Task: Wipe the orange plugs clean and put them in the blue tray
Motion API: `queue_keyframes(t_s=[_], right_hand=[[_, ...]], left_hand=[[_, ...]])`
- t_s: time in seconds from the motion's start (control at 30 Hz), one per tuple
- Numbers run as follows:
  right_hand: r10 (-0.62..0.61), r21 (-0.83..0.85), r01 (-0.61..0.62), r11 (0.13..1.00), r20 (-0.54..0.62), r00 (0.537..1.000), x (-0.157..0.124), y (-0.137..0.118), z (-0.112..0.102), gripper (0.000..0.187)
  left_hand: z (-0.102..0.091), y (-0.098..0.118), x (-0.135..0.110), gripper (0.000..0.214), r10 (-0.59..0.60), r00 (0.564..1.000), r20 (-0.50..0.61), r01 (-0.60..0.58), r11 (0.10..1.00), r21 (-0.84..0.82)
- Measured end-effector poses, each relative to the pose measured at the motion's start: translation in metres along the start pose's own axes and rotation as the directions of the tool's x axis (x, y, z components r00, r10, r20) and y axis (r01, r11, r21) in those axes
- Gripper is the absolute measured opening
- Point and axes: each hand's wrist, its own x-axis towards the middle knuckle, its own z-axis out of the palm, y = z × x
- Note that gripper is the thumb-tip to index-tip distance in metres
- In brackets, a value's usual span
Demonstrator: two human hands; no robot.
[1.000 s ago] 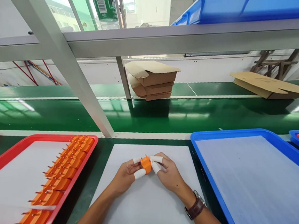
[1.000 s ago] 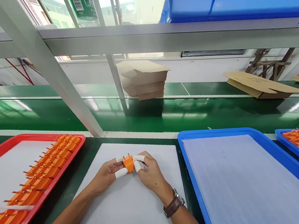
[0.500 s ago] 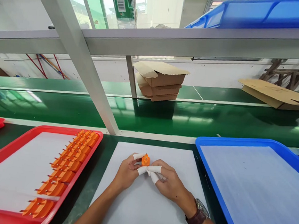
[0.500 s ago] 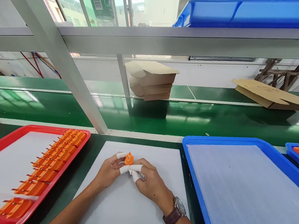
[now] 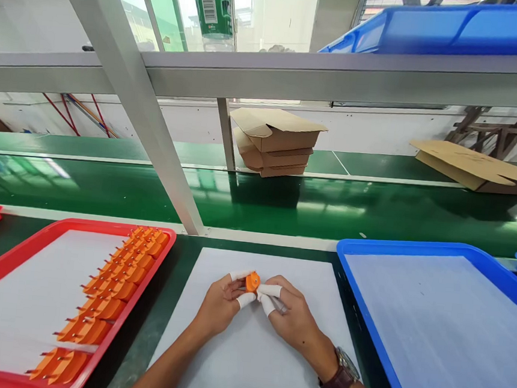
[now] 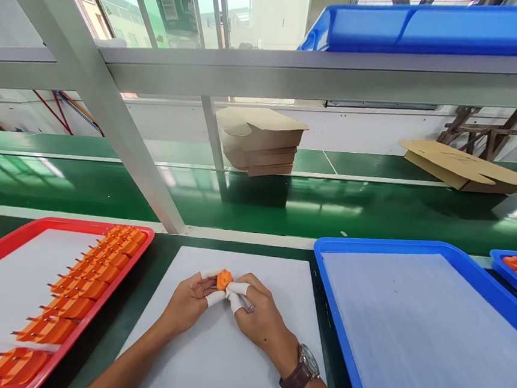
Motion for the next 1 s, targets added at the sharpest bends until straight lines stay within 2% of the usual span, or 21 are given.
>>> queue_keyframes(t_s=[0.1, 0.23, 0.3, 0.57, 0.83, 1.0], right_hand=[[-0.009, 0.015, 0.008, 1.0, 0.049, 0.999, -0.0009, -0.0019, -0.0004, 0.035], [0.009, 0.013, -0.008, 1.0, -0.116, 0.993, 0.0025, 0.001, -0.0028, 0.033], [0.011, 0.0, -0.011, 1.0, -0.135, 0.991, 0.0036, 0.0039, -0.0037, 0.034], [-0.046, -0.059, 0.048, 0.997, 0.028, 0.999, -0.002, 0.0037, -0.0009, 0.041], [-0.06, -0.076, 0.055, 0.996, -0.063, 0.996, -0.0004, 0.0076, -0.0033, 0.039], [-0.106, -0.087, 0.108, 0.99, 0.026, 0.994, -0.0012, 0.0009, -0.001, 0.041]], left_hand=[[-0.0009, -0.0004, 0.0015, 0.052, 0.018, 1.0, -0.002, -0.018, 1.0, -0.021], [-0.0009, 0.0005, 0.0001, 0.049, 0.012, 1.0, 0.022, -0.012, 1.0, -0.022], [-0.0007, 0.0001, -0.0009, 0.049, 0.004, 0.999, 0.044, -0.003, 1.0, -0.018], [-0.0005, -0.0025, -0.0003, 0.05, 0.021, 1.0, -0.02, -0.02, 0.999, 0.042], [0.0011, 0.0035, -0.0021, 0.05, 0.006, 1.0, 0.012, -0.006, 1.0, 0.019], [0.0009, 0.0025, -0.0013, 0.05, 0.032, 0.999, -0.021, -0.031, 0.999, 0.034]])
